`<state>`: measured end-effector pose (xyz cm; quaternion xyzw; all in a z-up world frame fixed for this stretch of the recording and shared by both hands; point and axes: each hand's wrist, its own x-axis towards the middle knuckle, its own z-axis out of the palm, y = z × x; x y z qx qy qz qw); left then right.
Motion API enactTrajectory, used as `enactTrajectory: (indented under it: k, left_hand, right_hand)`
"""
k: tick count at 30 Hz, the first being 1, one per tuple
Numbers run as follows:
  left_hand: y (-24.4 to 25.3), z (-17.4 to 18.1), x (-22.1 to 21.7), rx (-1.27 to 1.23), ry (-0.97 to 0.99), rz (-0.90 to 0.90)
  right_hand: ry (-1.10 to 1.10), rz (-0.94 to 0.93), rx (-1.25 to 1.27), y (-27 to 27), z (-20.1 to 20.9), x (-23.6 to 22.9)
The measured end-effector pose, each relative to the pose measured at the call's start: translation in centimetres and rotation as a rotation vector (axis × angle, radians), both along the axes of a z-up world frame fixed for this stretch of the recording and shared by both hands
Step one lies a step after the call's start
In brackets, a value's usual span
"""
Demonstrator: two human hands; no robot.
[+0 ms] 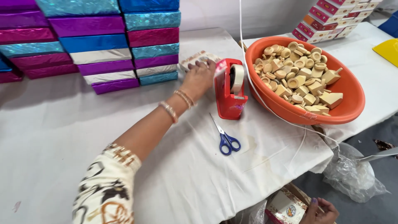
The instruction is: The person places wooden plugs into a small white box, closes it, and then wraps the box in shiny metallic paper using scissors to trim the excess. The wrapped box is then placed on a stack of other wrapped boxes.
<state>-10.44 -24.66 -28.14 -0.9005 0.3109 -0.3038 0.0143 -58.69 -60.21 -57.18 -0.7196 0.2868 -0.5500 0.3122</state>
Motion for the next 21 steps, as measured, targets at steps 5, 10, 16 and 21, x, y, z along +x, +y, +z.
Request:
enactTrajectory:
  k: [5, 10, 16, 21]
  left_hand:
    - [8.0, 3.7, -11.2, 0.073, -0.234, -0.148]
    - [16.8, 2.1, -17.0, 0.208, -0.279, -0.141]
    - [25.1, -0.6, -20.8, 0.284, -0.022, -0.076]
    - [27.8, -2.2, -19.1, -0.145, 0.277, -0.11]
  right_hand:
    - [-0.273, 0.331, 0.1, 0.9, 1.0, 0.6]
    - [-0.196, 0.473, 0.003, 11.7, 14.9, 4.1]
    - [0.072, 0.722, -0.114, 20.4, 27.8, 10.2]
    - [0.356, 0.976, -0.395, 31.3, 37.7, 17.3]
